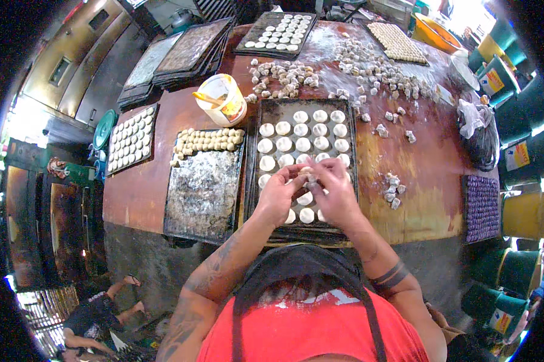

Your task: The person takes dough pieces from a tray, fills each piece with stuffing by hand, rolls them into balls, and arranges the finished dough balls onto a baking tray.

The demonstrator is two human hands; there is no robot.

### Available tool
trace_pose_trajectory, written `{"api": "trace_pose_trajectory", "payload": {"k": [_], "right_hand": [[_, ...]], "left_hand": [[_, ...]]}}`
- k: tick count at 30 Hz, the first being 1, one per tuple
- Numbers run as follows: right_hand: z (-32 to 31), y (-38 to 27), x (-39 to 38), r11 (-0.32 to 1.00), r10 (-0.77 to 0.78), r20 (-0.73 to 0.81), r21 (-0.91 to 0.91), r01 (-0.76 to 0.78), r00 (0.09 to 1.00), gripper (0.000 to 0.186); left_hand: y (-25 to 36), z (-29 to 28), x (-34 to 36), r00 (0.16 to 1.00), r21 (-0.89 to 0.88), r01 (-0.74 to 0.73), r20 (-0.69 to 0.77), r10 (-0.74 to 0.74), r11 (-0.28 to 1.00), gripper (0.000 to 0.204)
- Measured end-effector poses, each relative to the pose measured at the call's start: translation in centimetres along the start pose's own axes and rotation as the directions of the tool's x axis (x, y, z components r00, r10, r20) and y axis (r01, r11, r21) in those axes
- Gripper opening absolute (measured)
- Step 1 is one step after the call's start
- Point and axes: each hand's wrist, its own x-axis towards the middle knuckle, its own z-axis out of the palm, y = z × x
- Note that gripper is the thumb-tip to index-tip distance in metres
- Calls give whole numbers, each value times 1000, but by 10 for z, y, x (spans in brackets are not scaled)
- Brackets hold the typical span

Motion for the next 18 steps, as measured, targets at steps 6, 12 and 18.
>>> {"api": "trace_pose_trajectory", "payload": {"k": [6,12,18], "right_hand": [[1,30,11,765,280,346,483,-426,895,27],[31,-18,26,396,508,153,832,-388,848,24],[30,-23,47,965,199,-132,199,-171,971,17]], "left_hand": [[3,-14,6,962,-123,-203,162,221,972,33],[53,4,-6,981,224,-195,30,193,955,29],[19,-16,9,807,284,-581,80,585,763,31]]}}
